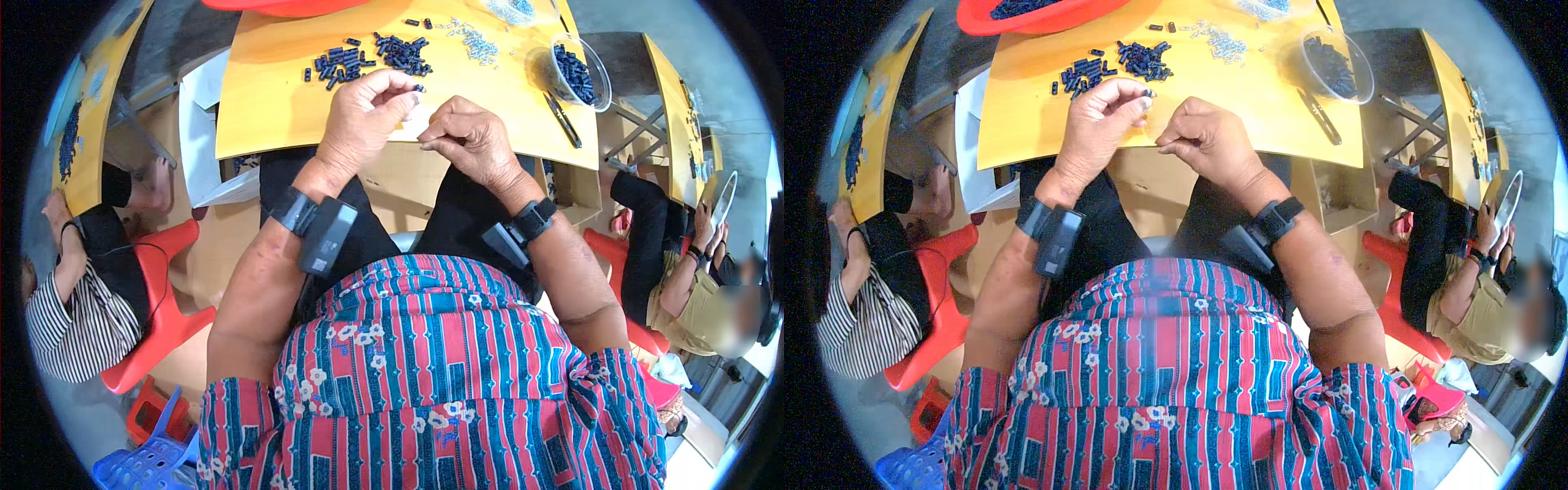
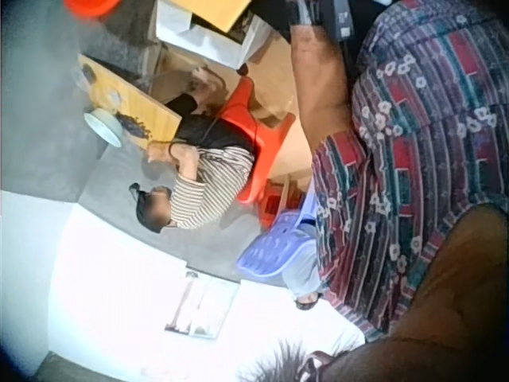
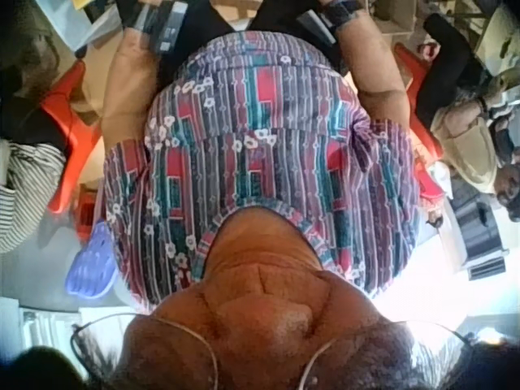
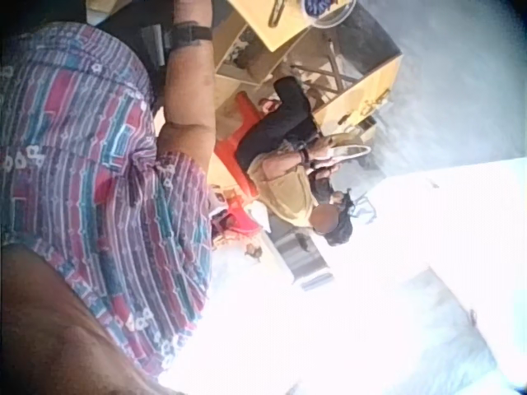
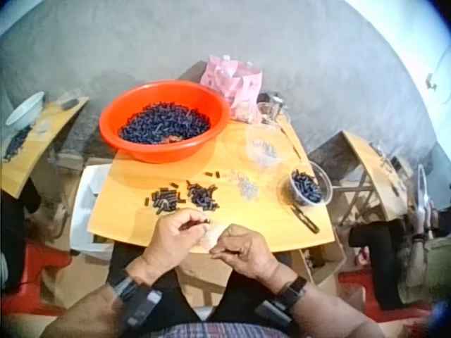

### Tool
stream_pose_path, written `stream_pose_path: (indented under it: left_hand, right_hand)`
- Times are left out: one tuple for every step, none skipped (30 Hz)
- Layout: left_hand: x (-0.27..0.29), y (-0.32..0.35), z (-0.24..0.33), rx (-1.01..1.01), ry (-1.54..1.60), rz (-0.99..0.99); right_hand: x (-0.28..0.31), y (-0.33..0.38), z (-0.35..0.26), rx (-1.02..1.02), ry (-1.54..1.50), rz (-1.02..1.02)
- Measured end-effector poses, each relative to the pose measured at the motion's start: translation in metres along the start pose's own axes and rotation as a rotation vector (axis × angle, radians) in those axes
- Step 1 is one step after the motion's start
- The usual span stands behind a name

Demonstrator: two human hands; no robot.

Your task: Manually attaching small blue plastic caps to components at a workbench.

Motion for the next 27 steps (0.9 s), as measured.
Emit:
stream_pose_path:
  left_hand:
    - [0.007,0.001,0.000,0.002,-0.008,0.001]
    - [0.010,0.001,0.002,0.011,-0.043,-0.002]
    - [0.015,0.002,0.002,0.020,-0.078,-0.003]
    - [0.019,0.002,-0.001,0.030,-0.103,-0.017]
    - [0.023,0.003,-0.001,0.031,-0.108,-0.016]
    - [0.025,0.003,0.000,0.015,-0.142,-0.026]
    - [0.026,0.004,0.000,0.000,-0.175,-0.036]
    - [0.026,0.004,-0.001,0.000,-0.176,-0.034]
    - [0.025,0.004,-0.001,-0.008,-0.183,-0.049]
    - [0.023,0.005,-0.001,-0.017,-0.190,-0.063]
    - [0.024,0.004,-0.002,-0.017,-0.191,-0.059]
    - [0.023,0.003,-0.002,-0.056,-0.244,-0.061]
    - [0.023,0.003,-0.001,-0.094,-0.298,-0.064]
    - [0.021,0.004,0.001,-0.093,-0.296,-0.066]
    - [0.021,0.004,0.002,-0.073,-0.277,-0.062]
    - [0.021,0.004,0.003,-0.053,-0.258,-0.058]
    - [0.020,0.003,0.002,-0.043,-0.257,-0.059]
    - [0.020,0.002,0.003,-0.046,-0.251,-0.059]
    - [0.020,0.002,0.002,-0.048,-0.245,-0.059]
    - [0.020,0.001,0.003,-0.078,-0.256,-0.048]
    - [0.020,0.002,0.002,-0.077,-0.255,-0.047]
    - [0.021,0.002,0.002,-0.081,-0.259,-0.044]
    - [0.021,0.002,0.002,-0.087,-0.263,-0.040]
    - [0.021,0.002,0.001,-0.089,-0.263,-0.039]
    - [0.022,0.003,0.001,-0.088,-0.261,-0.040]
    - [0.021,0.002,0.001,-0.089,-0.259,-0.042]
    - [0.021,0.001,0.001,-0.094,-0.258,-0.042]
  right_hand:
    - [0.000,-0.001,0.000,-0.007,0.001,-0.010]
    - [0.001,-0.002,0.000,-0.019,0.001,-0.021]
    - [0.002,-0.001,0.000,-0.022,-0.002,-0.018]
    - [0.002,-0.001,0.001,-0.022,-0.004,-0.024]
    - [0.001,-0.001,0.001,-0.021,-0.007,-0.032]
    - [0.001,-0.001,0.001,-0.020,-0.011,-0.031]
    - [0.002,-0.001,0.001,-0.028,-0.015,-0.024]
    - [0.003,-0.001,0.001,-0.037,-0.018,-0.018]
    - [0.003,-0.001,0.001,-0.036,-0.020,-0.019]
    - [0.003,0.000,0.002,-0.042,-0.028,-0.020]
    - [0.003,-0.001,0.001,-0.045,-0.036,-0.023]
    - [0.002,-0.002,0.000,-0.042,-0.039,-0.027]
    - [0.003,-0.003,-0.001,-0.030,-0.051,-0.018]
    - [0.005,-0.003,-0.002,-0.022,-0.060,-0.006]
    - [0.005,-0.003,-0.002,-0.024,-0.059,-0.005]
    - [0.006,-0.003,-0.001,-0.031,-0.070,-0.004]
    - [0.005,-0.004,0.001,-0.044,-0.085,-0.006]
    - [0.005,-0.003,0.002,-0.053,-0.087,-0.009]
    - [0.006,-0.004,0.003,-0.076,-0.081,-0.011]
    - [0.006,-0.004,0.002,-0.091,-0.072,-0.012]
    - [0.006,-0.004,0.002,-0.091,-0.073,-0.013]
    - [0.005,-0.003,0.004,-0.105,-0.089,-0.025]
    - [0.005,-0.003,0.006,-0.117,-0.105,-0.037]
    - [0.004,-0.003,0.006,-0.115,-0.105,-0.037]
    - [0.004,-0.002,0.007,-0.110,-0.115,-0.037]
    - [0.004,-0.002,0.008,-0.103,-0.124,-0.034]
    - [0.003,-0.002,0.008,-0.100,-0.122,-0.032]
Point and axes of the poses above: each hand's wrist, its own y-axis away from the middle knuckle, its own x-axis out of the back of the hand, z = x × y, the point moved 7 cm from there along -y, towards the middle knuckle, and after that the axes turned 11 degrees about z, right-handed, at the moved point
